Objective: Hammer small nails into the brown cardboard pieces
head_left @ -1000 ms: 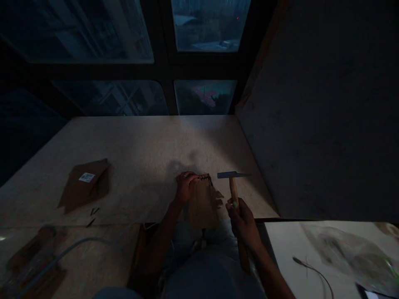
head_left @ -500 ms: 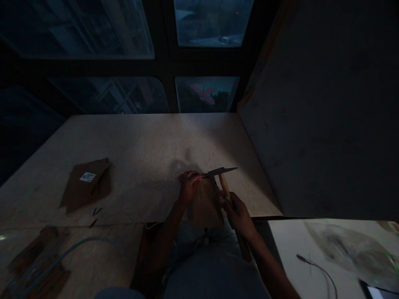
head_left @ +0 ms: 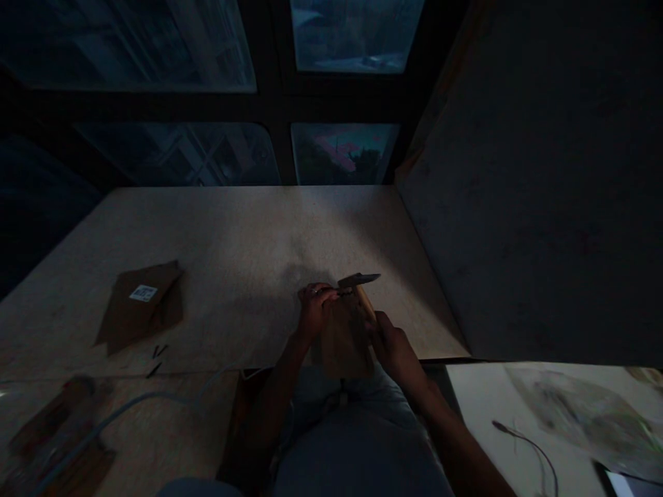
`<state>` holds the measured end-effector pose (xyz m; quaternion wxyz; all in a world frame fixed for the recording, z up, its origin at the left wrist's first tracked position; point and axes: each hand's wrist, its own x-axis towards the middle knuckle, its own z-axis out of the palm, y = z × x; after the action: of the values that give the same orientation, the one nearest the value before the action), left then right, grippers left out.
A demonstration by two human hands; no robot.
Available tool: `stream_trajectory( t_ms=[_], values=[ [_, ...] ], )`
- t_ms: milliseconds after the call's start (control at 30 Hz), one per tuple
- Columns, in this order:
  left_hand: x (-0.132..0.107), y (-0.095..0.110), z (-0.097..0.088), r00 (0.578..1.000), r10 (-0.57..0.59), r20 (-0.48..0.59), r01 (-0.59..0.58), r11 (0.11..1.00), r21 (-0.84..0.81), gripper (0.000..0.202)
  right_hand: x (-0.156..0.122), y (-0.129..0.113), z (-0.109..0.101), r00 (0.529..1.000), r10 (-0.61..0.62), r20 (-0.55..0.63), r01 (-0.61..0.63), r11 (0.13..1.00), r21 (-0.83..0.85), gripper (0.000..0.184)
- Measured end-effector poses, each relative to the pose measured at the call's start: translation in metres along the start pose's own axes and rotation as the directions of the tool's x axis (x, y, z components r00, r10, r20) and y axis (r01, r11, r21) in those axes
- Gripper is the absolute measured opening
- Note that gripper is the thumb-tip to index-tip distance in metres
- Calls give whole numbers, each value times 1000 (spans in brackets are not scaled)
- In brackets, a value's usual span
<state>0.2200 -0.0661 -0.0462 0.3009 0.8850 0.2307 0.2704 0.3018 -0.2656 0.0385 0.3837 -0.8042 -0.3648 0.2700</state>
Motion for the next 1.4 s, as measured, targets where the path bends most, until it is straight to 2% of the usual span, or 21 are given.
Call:
stream_trajectory(
  t_ms=[100,367,667,800,967,1167,1400],
  values=[
    [0,0,-1,1000,16,16,-17,1000,21,22,6,3,2,999,12,45,-9,998,-59,28],
    [1,-5,-1,997,76,3,-75,997,-31,22,1,-4,-5,1000,-28,9,27,999,38,28],
    [-1,-7,-4,997,76,-2,-76,994,-80,15,-4,5,-4,1000,-13,13,12,996,84,28],
    [-1,-7,-6,999,51,6,-50,991,-124,12,-9,10,-3,999,15,-39,-9,991,131,31],
    [8,-2,-6,999,16,44,-13,997,-72,25,-14,16,3,983,92,-161,-60,979,195,35],
    [22,2,2,993,90,70,-81,989,-122,17,-11,31,20,951,174,-257,-111,964,240,38],
    [22,-2,5,992,118,49,-101,961,-258,10,-5,44,35,934,219,-281,-148,956,253,40]
  ],
)
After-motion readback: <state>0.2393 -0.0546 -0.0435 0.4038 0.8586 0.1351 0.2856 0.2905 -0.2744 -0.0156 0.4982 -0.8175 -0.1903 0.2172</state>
